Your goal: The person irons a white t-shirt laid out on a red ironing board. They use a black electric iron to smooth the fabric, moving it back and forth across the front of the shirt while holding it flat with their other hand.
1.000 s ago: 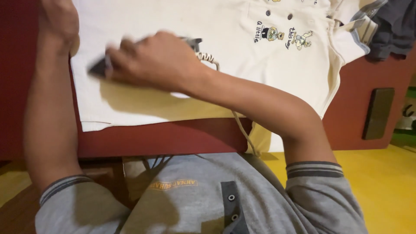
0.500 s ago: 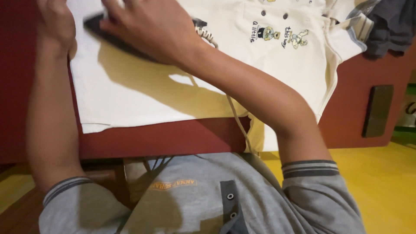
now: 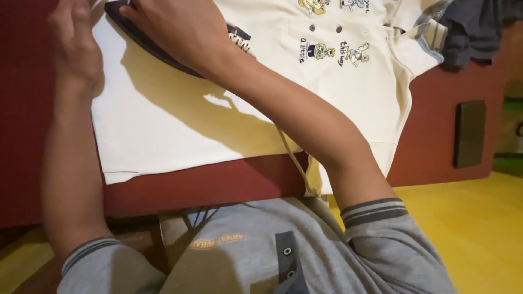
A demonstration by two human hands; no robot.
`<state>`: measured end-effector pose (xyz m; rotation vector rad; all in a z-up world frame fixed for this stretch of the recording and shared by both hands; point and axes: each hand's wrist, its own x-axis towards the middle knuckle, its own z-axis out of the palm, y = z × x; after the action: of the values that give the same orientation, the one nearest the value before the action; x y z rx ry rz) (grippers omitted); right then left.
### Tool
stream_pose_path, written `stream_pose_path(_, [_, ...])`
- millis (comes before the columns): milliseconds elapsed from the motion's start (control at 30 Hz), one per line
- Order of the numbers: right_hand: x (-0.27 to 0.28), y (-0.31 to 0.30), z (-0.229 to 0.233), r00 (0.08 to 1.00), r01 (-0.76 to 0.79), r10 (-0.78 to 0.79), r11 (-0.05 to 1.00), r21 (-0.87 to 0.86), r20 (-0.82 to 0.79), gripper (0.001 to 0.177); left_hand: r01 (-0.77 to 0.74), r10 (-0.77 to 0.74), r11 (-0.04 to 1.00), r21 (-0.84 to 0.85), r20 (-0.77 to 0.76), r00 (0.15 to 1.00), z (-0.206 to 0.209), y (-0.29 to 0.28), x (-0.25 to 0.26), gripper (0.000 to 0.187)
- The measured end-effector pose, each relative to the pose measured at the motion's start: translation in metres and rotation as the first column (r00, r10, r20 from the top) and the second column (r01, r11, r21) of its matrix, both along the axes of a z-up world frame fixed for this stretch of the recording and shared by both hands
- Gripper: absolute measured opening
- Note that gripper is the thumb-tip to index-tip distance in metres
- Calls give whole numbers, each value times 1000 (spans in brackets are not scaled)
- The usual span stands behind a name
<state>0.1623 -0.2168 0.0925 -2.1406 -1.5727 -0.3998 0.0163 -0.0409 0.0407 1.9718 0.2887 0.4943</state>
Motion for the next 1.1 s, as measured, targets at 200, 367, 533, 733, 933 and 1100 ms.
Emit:
stream_pose_path(200, [-35,-47,20,998,-36,37,999,20,-55,35,85,-86,985,149,5,996,34,-16,10,50])
stream_pose_path(367, [-76,-122,46,958,-253,200,929,-270,-207,35,69,-20,800,596,-88,996,36,-24,14,45])
stream_pose_path(533, [-66,-176,45,940,-274,175,897,-347,-292,32,153,-9,606,780,-185,983,24,-11,14,59])
stream_pose_path(733, [-4,-217,66,957,129,-193,951,-280,-216,30,187,-39,619,762,-209,977,33,-9,14,56])
stream_pose_path(933, [10,-245,75,939,289,-333,897,-333,-84,34,205,29,668,715,-301,953,44,-25,27,53])
stream_pose_path(1100, [-2,-243,79,963,2,-108,919,-394,-247,36,293,34,722,627,-455,890,44,-81,60,58])
